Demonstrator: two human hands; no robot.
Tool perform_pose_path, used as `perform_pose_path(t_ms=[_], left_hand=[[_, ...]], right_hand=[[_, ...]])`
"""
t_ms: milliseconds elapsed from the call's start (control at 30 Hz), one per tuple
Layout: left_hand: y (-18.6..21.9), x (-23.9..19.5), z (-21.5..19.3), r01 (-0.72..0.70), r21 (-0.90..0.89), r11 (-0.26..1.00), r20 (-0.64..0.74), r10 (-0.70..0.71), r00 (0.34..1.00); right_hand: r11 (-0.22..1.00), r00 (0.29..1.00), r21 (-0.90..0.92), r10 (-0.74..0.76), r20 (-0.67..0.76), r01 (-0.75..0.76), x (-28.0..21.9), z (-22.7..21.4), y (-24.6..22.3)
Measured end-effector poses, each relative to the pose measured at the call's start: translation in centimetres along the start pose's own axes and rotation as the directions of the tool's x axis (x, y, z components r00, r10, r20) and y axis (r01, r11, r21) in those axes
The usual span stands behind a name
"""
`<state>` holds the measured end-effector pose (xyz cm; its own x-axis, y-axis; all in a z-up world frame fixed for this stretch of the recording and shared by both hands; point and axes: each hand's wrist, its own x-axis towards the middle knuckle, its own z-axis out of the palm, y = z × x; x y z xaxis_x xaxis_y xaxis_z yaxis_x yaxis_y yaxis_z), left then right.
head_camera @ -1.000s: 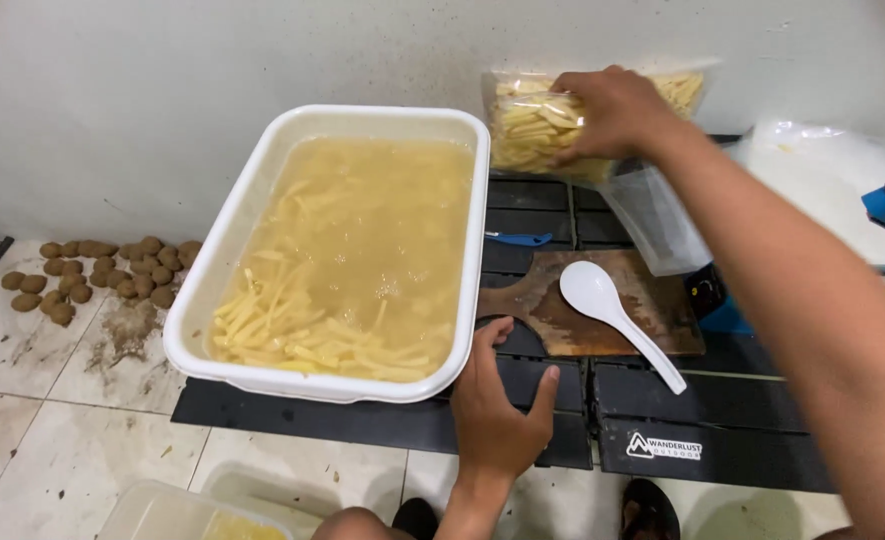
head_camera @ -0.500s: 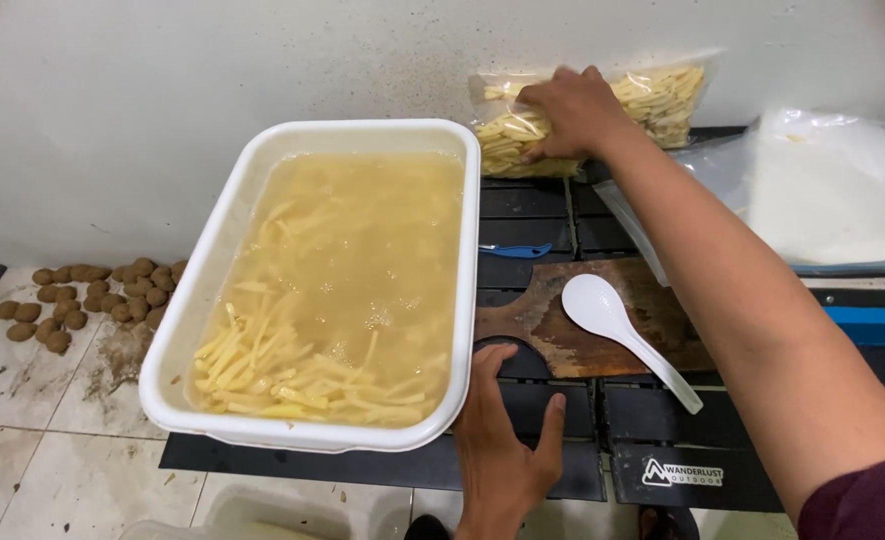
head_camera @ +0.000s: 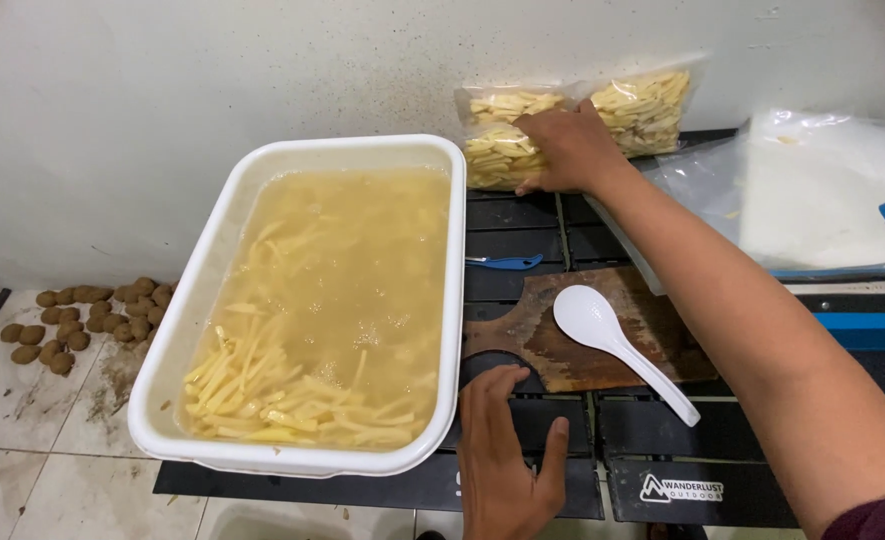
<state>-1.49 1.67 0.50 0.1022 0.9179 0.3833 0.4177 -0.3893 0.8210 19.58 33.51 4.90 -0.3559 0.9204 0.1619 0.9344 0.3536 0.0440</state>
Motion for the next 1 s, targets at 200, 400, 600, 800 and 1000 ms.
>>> perform_pose_path(t_ms=[200,400,600,800,1000], left_hand=[[-0.3,0.1,0.1,-0.054,0.014,0.998,-0.026,0.054,0.998],[-0.3,0.6,0.4,-0.126,0.056,0.990,-0.045,0.128,0.991],[1.9,0.2,1.5,-0.055,-0.377,0.925,-0.067,0.032,0.997],[2.5,-0.9,2.1,0.217,-0.893,0.395,0.197,-0.092,0.976],[-0.2,-2.5,7.5,-0.012,-0.998,-0.062,-0.003,-0.134,0.991]], right_hand=[[0.999,0.998,0.010,0.048,0.039,-0.048,0.8,0.1,0.6],[0.992,0.994,0.056,0.113,0.000,-0.113,0.7,0.4,1.7],[0.995,0.982,0.063,0.092,-0.165,-0.083,-6.2,-7.9,0.4],[0.986,0.960,0.162,0.011,-0.279,0.035,-20.2,-14.3,-6.2],[0.954,0.867,0.263,0.008,-0.499,0.142,-30.5,-13.1,-14.9]])
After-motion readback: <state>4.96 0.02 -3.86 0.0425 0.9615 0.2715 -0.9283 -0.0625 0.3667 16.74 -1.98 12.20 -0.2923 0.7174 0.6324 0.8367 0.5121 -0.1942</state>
